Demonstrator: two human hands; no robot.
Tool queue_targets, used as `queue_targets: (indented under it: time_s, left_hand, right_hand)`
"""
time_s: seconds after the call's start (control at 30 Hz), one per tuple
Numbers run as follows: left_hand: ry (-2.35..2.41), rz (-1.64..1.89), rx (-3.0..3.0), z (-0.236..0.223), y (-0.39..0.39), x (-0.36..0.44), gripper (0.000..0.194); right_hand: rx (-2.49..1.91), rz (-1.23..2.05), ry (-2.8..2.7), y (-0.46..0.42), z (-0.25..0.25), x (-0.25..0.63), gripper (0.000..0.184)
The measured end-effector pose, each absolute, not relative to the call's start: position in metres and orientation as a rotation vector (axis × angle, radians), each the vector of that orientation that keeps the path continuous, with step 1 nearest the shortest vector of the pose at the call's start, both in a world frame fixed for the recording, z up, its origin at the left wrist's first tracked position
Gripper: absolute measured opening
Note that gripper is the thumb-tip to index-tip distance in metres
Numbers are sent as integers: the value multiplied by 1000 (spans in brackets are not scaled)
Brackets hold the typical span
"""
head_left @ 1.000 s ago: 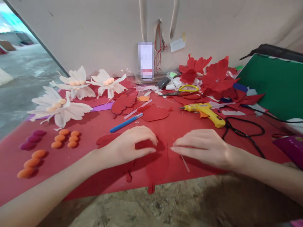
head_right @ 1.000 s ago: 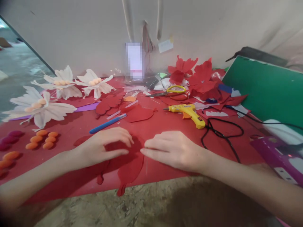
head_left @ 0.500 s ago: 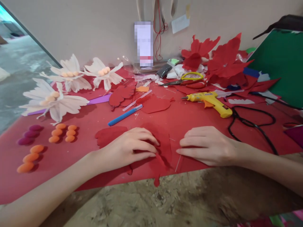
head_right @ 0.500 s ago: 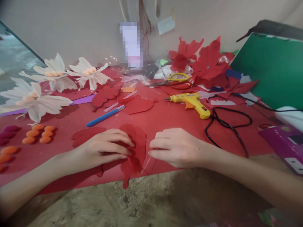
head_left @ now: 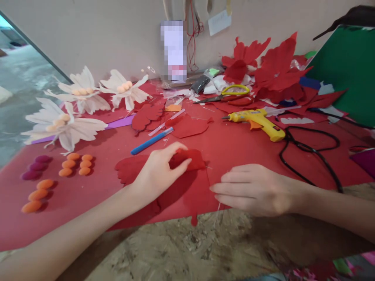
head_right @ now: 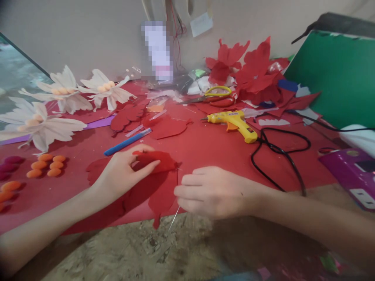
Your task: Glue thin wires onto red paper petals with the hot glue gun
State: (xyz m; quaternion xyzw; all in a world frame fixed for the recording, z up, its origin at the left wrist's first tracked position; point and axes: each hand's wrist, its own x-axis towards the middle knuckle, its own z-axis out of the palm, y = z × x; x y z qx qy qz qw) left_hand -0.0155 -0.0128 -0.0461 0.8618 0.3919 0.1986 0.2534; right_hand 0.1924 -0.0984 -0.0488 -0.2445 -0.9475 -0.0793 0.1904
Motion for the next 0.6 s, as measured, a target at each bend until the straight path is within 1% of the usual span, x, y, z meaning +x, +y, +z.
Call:
queue_targets:
  time_s: [0.1, 0.2, 0.27, 0.33, 0.43, 0.5, 0.6]
  left_hand:
    - [1147, 600, 2272, -45, -5, -12, 26]
    - [1143, 613, 2334, -45, 2, -11, 41]
    - [1109, 628, 2416, -46, 7, -12, 46]
    - [1031, 617, 2519, -47, 10, -12, 41]
    - [938, 502, 2649, -50, 14, -13, 33]
    - [921, 427, 2703, -51, 15, -14, 34]
    - [867, 423, 2810, -52, 13, -15, 34]
  right_hand:
    - [-690, -302, -2627, -94, -52, 190, 32]
    - [-683, -297, -2617, -91, -52, 190, 35]
    - [-701, -283, -2597, -89, -51, 192, 36]
    - [-713, -271, -2589, -87, -49, 195, 36]
    - [-730, -241, -2605, -84, -48, 201, 37]
    - [-733, -216, -2616, -82, -46, 204, 36]
    - [-728, -172, -2626, -81, -44, 208, 31]
